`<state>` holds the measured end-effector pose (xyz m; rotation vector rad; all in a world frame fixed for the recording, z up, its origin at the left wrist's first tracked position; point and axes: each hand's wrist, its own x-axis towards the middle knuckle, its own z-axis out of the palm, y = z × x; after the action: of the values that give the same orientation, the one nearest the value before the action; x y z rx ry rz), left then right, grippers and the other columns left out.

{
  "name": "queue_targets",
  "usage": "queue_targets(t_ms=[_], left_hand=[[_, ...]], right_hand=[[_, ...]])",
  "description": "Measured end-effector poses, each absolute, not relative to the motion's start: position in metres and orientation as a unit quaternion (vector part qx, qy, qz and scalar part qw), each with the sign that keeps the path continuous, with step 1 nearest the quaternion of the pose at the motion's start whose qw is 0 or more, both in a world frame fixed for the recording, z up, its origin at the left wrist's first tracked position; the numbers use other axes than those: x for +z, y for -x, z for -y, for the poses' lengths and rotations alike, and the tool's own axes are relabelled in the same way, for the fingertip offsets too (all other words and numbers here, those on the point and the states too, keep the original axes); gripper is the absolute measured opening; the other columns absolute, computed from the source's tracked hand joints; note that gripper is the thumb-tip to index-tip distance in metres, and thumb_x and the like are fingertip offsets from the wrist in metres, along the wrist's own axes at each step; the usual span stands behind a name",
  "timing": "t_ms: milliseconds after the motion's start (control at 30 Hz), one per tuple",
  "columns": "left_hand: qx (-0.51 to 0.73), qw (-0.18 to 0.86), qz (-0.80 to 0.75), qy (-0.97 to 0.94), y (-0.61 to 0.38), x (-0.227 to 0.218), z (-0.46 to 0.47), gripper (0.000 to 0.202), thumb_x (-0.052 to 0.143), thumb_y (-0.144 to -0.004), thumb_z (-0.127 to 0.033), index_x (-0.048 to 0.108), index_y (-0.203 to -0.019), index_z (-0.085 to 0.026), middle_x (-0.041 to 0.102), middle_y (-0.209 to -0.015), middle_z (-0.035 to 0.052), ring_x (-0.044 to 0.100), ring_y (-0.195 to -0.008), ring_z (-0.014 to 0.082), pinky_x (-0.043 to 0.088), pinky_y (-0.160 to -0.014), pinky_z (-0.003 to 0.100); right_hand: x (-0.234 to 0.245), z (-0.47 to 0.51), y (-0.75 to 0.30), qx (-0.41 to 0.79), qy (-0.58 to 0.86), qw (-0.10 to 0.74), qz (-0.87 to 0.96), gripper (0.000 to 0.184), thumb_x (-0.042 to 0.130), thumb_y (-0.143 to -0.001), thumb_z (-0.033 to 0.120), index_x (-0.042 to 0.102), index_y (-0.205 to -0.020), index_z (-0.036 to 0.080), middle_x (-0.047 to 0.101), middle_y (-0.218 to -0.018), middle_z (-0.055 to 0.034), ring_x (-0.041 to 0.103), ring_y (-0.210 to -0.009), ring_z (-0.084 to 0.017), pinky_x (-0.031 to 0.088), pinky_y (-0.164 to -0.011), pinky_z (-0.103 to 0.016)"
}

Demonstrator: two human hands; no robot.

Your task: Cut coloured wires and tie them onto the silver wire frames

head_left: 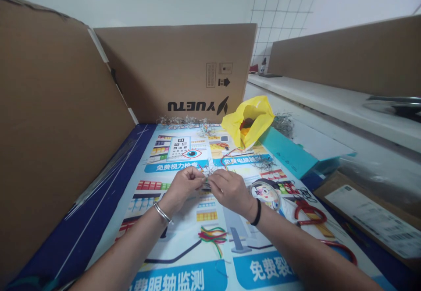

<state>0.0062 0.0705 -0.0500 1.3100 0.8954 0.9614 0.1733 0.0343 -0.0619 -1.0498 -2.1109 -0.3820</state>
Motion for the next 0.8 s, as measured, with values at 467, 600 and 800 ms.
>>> queue_targets(t_ms=[467,600,800], left_hand=[[0.429,0.526,-0.392,-0.621,-0.007,-0.057,-0.074,0.008,0.063,-0.065,-0.013,0.057,-0.069,-0.015,0.059,-0.065,-0.0023,0.054,-0.061,0.0093,0.042,-0.059,0.020],[0.436,0.425,-0.404,-0.682,-0.004,-0.059,-0.074,0.004,0.058,-0.068,-0.013,0.060,-0.071,-0.017,0.062,-0.069,-0.0009,0.056,-0.063,0.0111,0.043,-0.061,0.021],[0.439,0.287,-0.355,-0.774,-0.002,-0.062,-0.072,0.011,0.051,-0.074,-0.011,0.059,-0.073,-0.019,0.063,-0.077,0.0012,0.059,-0.073,0.0134,0.046,-0.067,0.024]], right_hand=[[-0.047,-0.036,-0.170,-0.079,0.468,0.311,0.824,0.011,0.055,-0.080,0.013,0.062,-0.088,0.019,0.064,-0.087,-0.0063,0.047,-0.091,-0.023,0.032,-0.079,-0.038],[-0.047,-0.038,-0.171,-0.078,0.473,0.306,0.823,0.012,0.056,-0.081,0.013,0.062,-0.089,0.019,0.063,-0.086,-0.0065,0.046,-0.089,-0.022,0.032,-0.079,-0.038],[-0.049,-0.039,-0.171,-0.055,0.474,0.328,0.815,0.013,0.055,-0.082,0.014,0.063,-0.091,0.018,0.064,-0.087,-0.0049,0.047,-0.089,-0.021,0.033,-0.080,-0.036]])
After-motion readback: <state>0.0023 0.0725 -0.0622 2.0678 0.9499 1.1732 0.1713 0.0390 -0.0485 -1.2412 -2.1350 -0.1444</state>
